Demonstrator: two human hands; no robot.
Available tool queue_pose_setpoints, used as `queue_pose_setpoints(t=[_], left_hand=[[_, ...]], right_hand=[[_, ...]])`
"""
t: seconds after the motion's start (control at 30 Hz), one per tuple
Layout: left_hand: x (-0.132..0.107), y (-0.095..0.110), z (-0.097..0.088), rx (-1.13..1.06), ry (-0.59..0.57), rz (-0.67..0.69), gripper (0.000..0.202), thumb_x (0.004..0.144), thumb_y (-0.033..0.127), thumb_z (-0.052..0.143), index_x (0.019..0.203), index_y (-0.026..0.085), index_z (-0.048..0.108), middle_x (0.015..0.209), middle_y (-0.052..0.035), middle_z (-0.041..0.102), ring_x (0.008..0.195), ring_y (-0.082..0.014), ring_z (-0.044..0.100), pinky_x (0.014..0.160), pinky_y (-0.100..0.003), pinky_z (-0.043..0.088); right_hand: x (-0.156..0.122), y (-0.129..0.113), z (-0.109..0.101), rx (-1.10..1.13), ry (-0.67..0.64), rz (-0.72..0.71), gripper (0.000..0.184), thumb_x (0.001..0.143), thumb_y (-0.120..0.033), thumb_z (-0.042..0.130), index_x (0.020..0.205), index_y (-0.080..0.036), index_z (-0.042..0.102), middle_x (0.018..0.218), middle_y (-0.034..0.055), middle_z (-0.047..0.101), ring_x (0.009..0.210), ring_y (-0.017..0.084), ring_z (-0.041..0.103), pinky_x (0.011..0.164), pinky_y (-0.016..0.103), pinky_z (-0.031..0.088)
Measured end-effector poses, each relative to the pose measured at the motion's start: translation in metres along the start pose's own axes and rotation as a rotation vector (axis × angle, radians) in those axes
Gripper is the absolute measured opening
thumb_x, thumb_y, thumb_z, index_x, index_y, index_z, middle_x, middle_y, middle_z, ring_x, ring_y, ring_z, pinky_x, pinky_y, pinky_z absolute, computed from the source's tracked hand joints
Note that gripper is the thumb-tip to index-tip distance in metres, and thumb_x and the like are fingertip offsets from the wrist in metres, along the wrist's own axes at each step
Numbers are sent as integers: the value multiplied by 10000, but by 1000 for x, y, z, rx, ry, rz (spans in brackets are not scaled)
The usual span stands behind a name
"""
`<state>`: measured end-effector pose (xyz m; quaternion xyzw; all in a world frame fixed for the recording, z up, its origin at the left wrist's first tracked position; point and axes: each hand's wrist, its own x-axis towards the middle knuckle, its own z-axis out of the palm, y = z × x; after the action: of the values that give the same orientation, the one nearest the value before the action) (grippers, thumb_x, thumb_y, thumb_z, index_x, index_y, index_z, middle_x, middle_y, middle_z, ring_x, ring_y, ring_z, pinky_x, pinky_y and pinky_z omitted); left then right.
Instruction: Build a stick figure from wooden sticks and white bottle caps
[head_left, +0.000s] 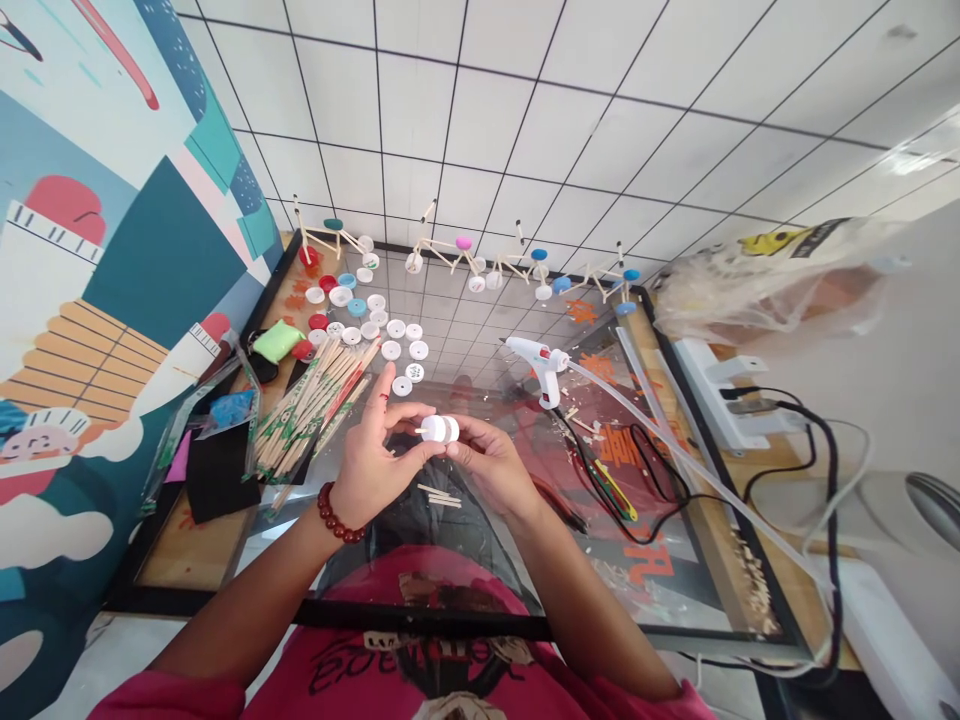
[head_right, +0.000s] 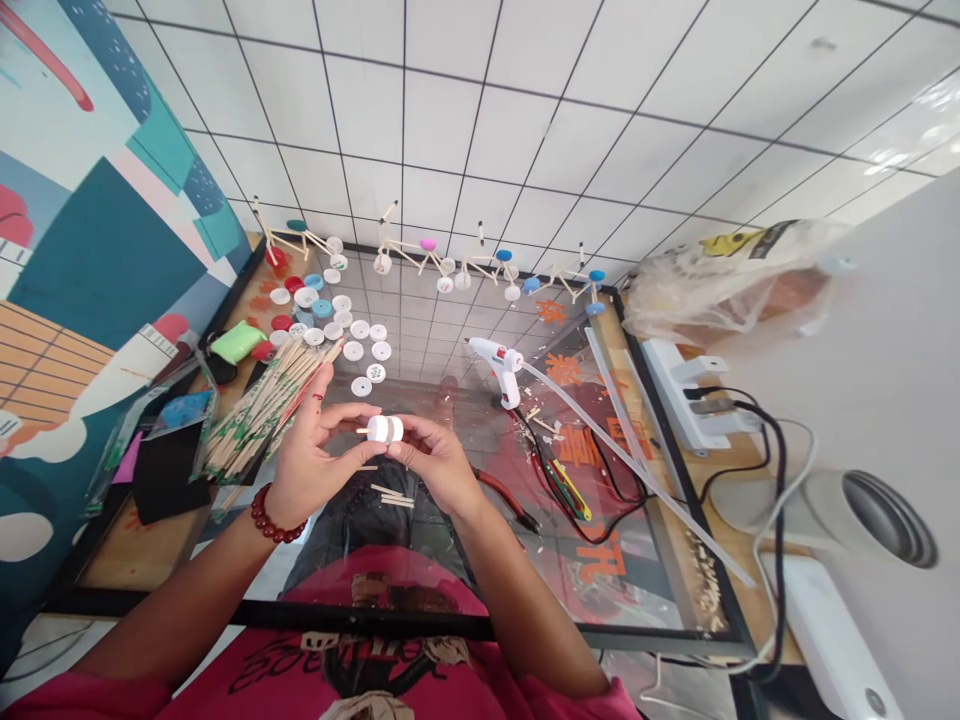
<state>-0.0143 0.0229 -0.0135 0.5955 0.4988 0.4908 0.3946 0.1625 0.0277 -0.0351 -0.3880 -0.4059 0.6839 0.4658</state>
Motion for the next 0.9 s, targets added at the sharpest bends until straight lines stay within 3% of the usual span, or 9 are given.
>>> queue_pose_setpoints(t=[0.27,0.47,0.7,0.9], left_hand=[[1,0,-1,-23,-5,-17,1020,766,264,844,1604,252,262,1095,-65,785,960,-205,766,917,-390,634],[5,3,-2,-224,-87,-119,1040,752,196,836,1611,263,253,1066,-65,782,978,-202,763,874,-359,649],[8,5,-6,-366,-128,-191,1047,745,211,853,1600,252,251,1065,-82,773,1001,-219,767,851,-335,649],[9,0,-7,-425,-168,-171,1030,760,261,874,1592,279,268,1057,-70,764,975,-202,772,828,-307,650]], right_hand=[[0,1,0,-32,21,-13,392,696,-426,921,1030,-266,794,1013,32,797,926,205,726,929,397,588],[-3,-4,-1,-123,36,-90,373,710,-380,917,1040,-277,777,999,21,789,911,203,732,905,397,609],[-7,-10,3,-412,81,-308,295,815,-355,839,1090,-278,766,987,33,748,847,178,700,814,349,600],[-13,-20,6,-580,108,-498,283,881,-347,774,1153,-285,728,956,27,751,797,166,685,769,325,590]])
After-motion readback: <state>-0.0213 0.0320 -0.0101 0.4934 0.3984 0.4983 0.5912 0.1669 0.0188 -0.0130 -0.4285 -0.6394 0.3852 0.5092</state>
